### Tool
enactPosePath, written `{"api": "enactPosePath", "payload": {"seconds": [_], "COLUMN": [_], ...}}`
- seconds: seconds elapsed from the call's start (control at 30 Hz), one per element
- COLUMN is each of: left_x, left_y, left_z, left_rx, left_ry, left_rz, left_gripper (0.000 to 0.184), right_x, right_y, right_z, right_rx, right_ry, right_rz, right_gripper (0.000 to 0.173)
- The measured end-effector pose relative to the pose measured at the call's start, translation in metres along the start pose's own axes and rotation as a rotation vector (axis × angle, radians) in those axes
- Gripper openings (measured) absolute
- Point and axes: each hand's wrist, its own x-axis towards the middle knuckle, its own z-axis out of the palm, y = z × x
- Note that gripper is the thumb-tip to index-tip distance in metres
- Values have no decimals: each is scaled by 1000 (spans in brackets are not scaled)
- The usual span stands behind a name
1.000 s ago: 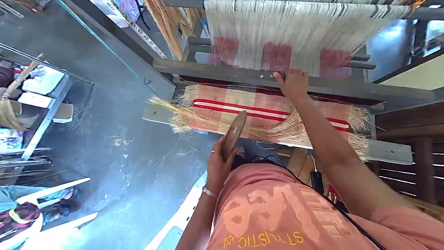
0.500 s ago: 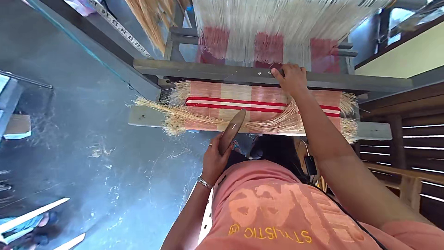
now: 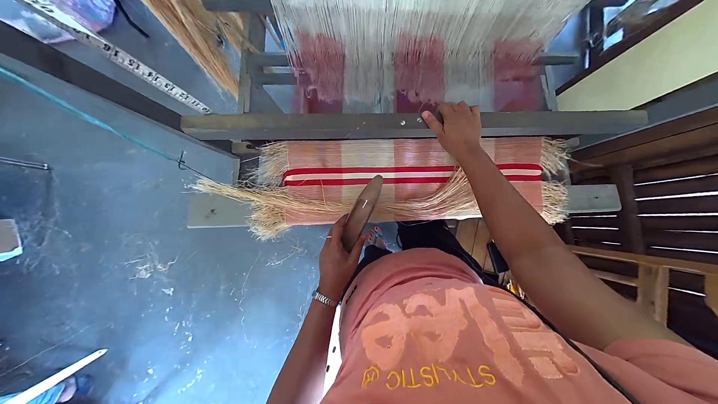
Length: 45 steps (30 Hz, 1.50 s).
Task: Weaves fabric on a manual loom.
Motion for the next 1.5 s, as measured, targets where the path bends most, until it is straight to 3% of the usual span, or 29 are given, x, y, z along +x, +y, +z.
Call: {"api": "enactPosePath", "payload": {"seconds": [0.27, 0.47, 0.6, 0.67, 0.77, 0.83, 0.93, 1.03, 1.17, 1.3, 1.5], "left_x": [0, -8, 0, 14, 40, 62, 95, 131, 165, 163, 118], "left_y": [-3, -7, 0, 9, 26, 36, 45, 43, 31, 29, 26], "left_z": [-2, 2, 10, 14, 14, 14, 16, 18, 20, 30, 55], "left_rx": [32, 26, 0, 14, 79, 132, 189, 283, 368, 498, 424], "left_ry": [50, 15, -41, -66, -141, -175, -179, -174, -89, 103, 309], "left_rz": [13, 5, -2, 41, 117, 162, 264, 329, 412, 370, 452], "left_gripper": [71, 70, 73, 72, 67, 65, 62, 57, 53, 61, 60], "right_x": [50, -5, -3, -1, -9, -23, -61, -116, -185, -219, -201], "right_y": [4, 0, -1, 10, 41, 65, 101, 129, 147, 143, 136], "right_z": [-4, -8, -11, -14, -37, -61, -84, -75, -30, 3, 15], "right_rx": [16, 56, 67, 192, 701, 919, 928, 845, 853, 985, 899], "right_ry": [-45, -83, -141, -143, -72, 70, 192, 29, -171, -111, -16], "right_rz": [28, -7, 17, -61, -104, -44, 120, 337, 513, 623, 624], "right_gripper": [77, 74, 75, 67, 45, 42, 36, 35, 29, 22, 31]}}
